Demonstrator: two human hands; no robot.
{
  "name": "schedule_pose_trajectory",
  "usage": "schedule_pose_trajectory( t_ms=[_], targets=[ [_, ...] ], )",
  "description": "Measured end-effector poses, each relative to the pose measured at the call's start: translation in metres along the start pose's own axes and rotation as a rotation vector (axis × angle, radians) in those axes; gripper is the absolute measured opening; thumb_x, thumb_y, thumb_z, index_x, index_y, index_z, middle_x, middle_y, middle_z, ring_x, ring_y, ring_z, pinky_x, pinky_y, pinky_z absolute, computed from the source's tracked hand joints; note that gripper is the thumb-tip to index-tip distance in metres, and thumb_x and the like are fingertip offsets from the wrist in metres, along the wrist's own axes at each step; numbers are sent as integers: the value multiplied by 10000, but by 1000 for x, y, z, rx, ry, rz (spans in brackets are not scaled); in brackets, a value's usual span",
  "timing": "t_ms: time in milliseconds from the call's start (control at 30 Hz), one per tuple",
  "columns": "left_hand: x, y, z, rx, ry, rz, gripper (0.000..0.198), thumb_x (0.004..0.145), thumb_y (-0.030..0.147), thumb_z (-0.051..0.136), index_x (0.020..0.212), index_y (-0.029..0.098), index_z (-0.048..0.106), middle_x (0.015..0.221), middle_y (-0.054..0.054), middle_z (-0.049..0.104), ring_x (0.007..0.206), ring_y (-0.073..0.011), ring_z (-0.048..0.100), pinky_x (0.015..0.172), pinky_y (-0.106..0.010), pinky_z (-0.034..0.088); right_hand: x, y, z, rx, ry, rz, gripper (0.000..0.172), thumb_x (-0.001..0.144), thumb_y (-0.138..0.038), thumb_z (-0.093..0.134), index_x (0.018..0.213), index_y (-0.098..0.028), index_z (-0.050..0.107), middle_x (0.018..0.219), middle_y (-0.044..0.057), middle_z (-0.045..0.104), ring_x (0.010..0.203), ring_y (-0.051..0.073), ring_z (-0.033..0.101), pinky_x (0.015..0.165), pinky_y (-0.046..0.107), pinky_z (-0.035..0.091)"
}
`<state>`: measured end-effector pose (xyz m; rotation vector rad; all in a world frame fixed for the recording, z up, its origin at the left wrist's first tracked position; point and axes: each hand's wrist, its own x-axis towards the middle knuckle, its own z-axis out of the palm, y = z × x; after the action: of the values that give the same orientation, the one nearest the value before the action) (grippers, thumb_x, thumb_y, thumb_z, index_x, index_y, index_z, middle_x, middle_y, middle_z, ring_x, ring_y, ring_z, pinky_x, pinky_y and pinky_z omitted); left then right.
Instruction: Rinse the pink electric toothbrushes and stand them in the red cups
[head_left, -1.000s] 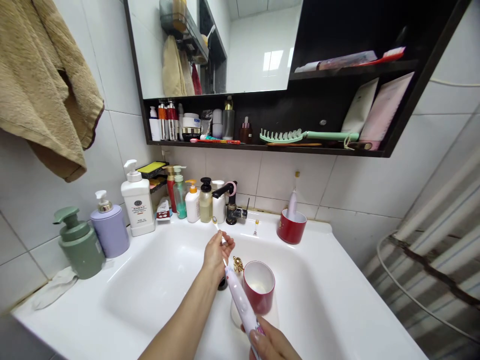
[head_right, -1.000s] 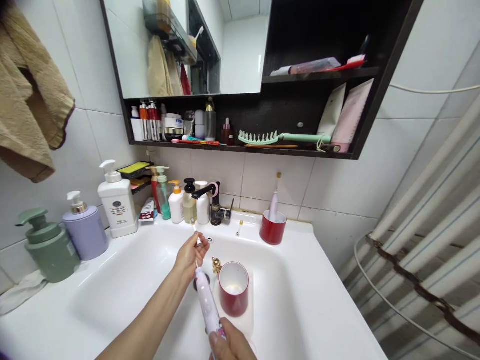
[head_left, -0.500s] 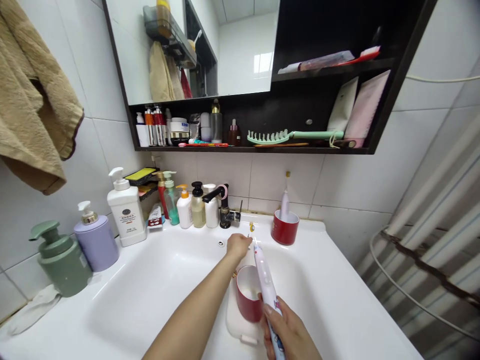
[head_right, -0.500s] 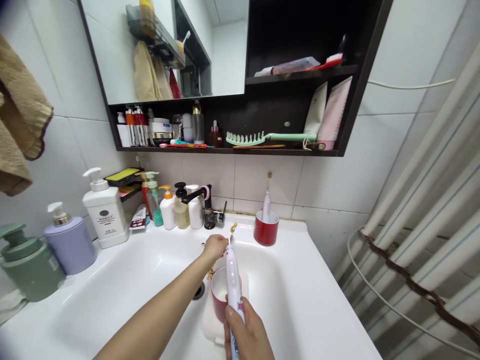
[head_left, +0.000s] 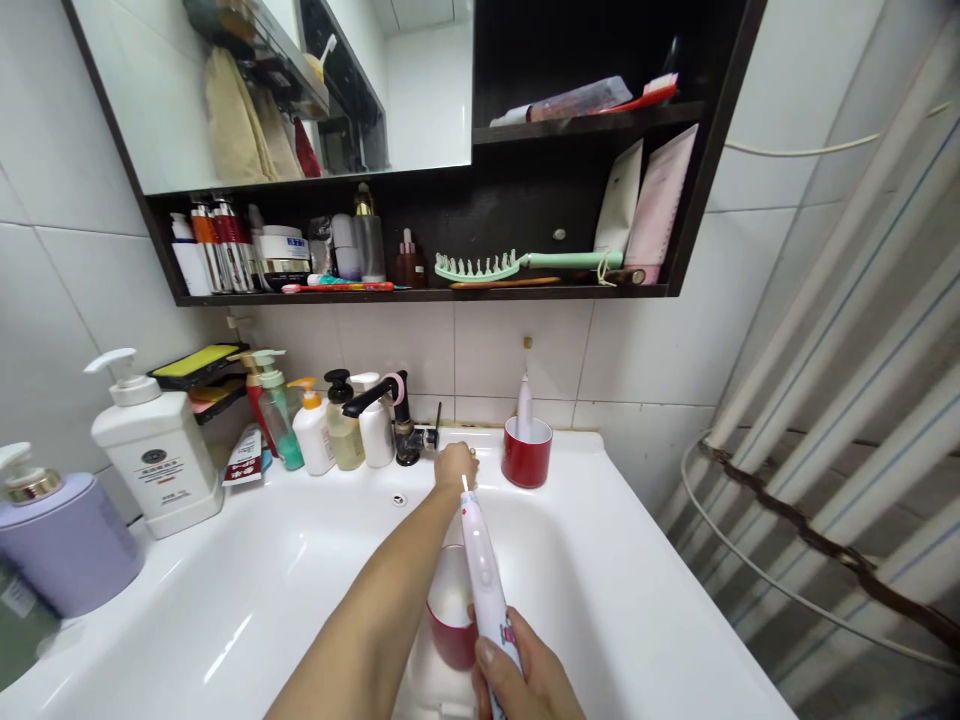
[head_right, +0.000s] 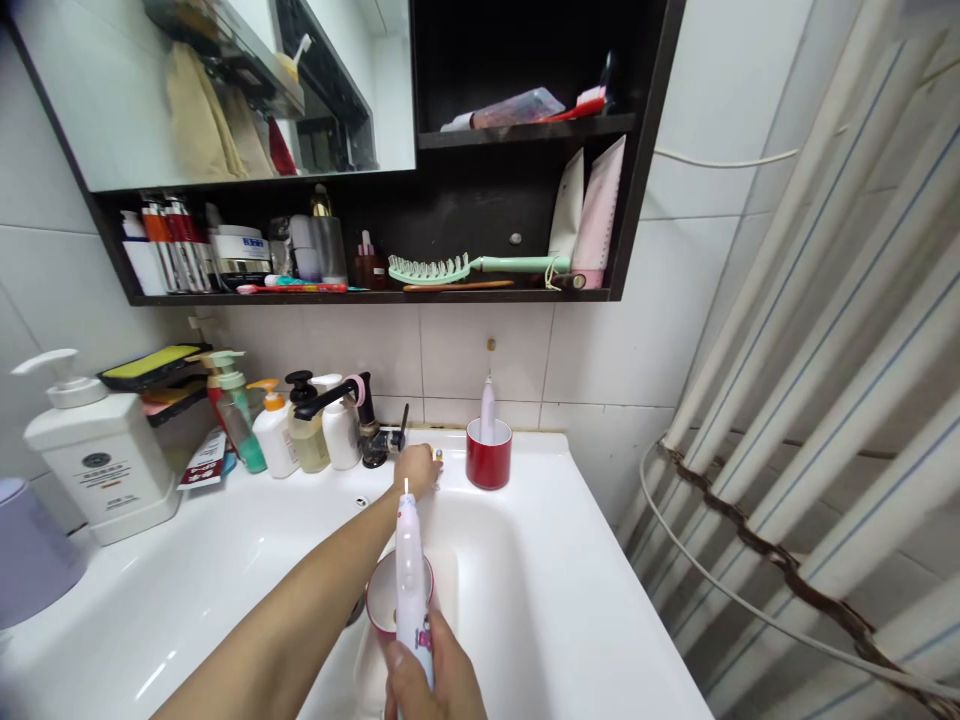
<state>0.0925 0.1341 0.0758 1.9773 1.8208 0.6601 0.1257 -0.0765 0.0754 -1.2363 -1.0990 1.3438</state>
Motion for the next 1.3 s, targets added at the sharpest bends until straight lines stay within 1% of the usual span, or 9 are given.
schedule_pose_trajectory(
  t_ms=[100, 200, 333, 433, 567, 700, 767, 1000, 1300],
  targets=[
    [-5, -8, -5, -20, 5, -19, 196, 615, 216, 475, 781, 126, 527, 917, -137, 523, 905, -223, 450, 740, -311, 313, -2, -2, 1, 49, 4, 40, 592, 559, -520, 407, 985, -116, 334, 381, -79, 351, 339, 65, 311, 372, 196, 256],
    [-11, -14, -8, -94, -15, -80, 117, 566, 139, 511, 676, 105, 535, 877, -160, 532, 910, -252, 443, 737, -327, 315, -2, -1, 2, 76, 15, 43, 541, 562, -505, 414, 942, -127, 337, 394, -78, 363, 339, 58, 306, 353, 186, 245],
    [-25, -18, -18, -305, -59, -175, 33, 554, 85, 510, 540, 111, 496, 752, -138, 557, 846, -232, 483, 702, -308, 348, -1, 1, 1, 75, -11, 44, 390, 569, -497, 415, 748, -152, 384, 397, -79, 354, 312, 44, 306, 329, 175, 225],
    [-48, -27, -36, -546, -134, -226, 89, 617, 169, 479, 541, 125, 468, 587, -64, 544, 653, -150, 538, 585, -245, 403, -1, 4, 1, 85, -32, 74, 350, 571, -499, 416, 669, -165, 381, 408, -78, 357, 298, 40, 316, 321, 173, 210],
    [-90, -43, -63, -864, -192, -258, 143, 685, 238, 411, 599, 133, 456, 543, 0, 513, 504, -54, 510, 509, -161, 405, -4, 11, 6, 122, -104, 125, 425, 561, -498, 430, 809, -157, 382, 395, -75, 390, 304, 50, 323, 325, 175, 202],
    [-117, -50, -76, -1472, -250, -456, 118, 660, 214, 458, 580, 129, 439, 502, 12, 508, 436, -46, 493, 446, -148, 389, -8, 22, 14, 104, -195, 136, 477, 553, -514, 433, 834, -132, 381, 386, -64, 414, 305, 47, 324, 328, 176, 184],
    [-124, -50, -76, -1647, -249, -540, 105, 640, 206, 488, 585, 129, 442, 511, 1, 532, 441, -66, 509, 428, -160, 388, -9, 27, 17, 77, -235, 115, 467, 561, -519, 425, 817, -129, 387, 380, -60, 418, 299, 45, 325, 325, 175, 177],
    [-127, -49, -73, -1706, -255, -559, 108, 633, 200, 507, 602, 120, 443, 514, -19, 555, 465, -99, 536, 423, -180, 392, -7, 29, 18, 130, -289, 134, 408, 595, -499, 411, 800, -148, 371, 412, -74, 417, 263, 43, 358, 300, 172, 206],
    [-126, -50, -67, -1703, -221, -515, 104, 645, 210, 496, 623, 134, 429, 481, 3, 520, 443, -91, 521, 452, -190, 395, -8, 31, 17, 155, -293, 175, 425, 604, -491, 413, 834, -138, 362, 431, -67, 434, 254, 37, 358, 287, 167, 217]
  ],
)
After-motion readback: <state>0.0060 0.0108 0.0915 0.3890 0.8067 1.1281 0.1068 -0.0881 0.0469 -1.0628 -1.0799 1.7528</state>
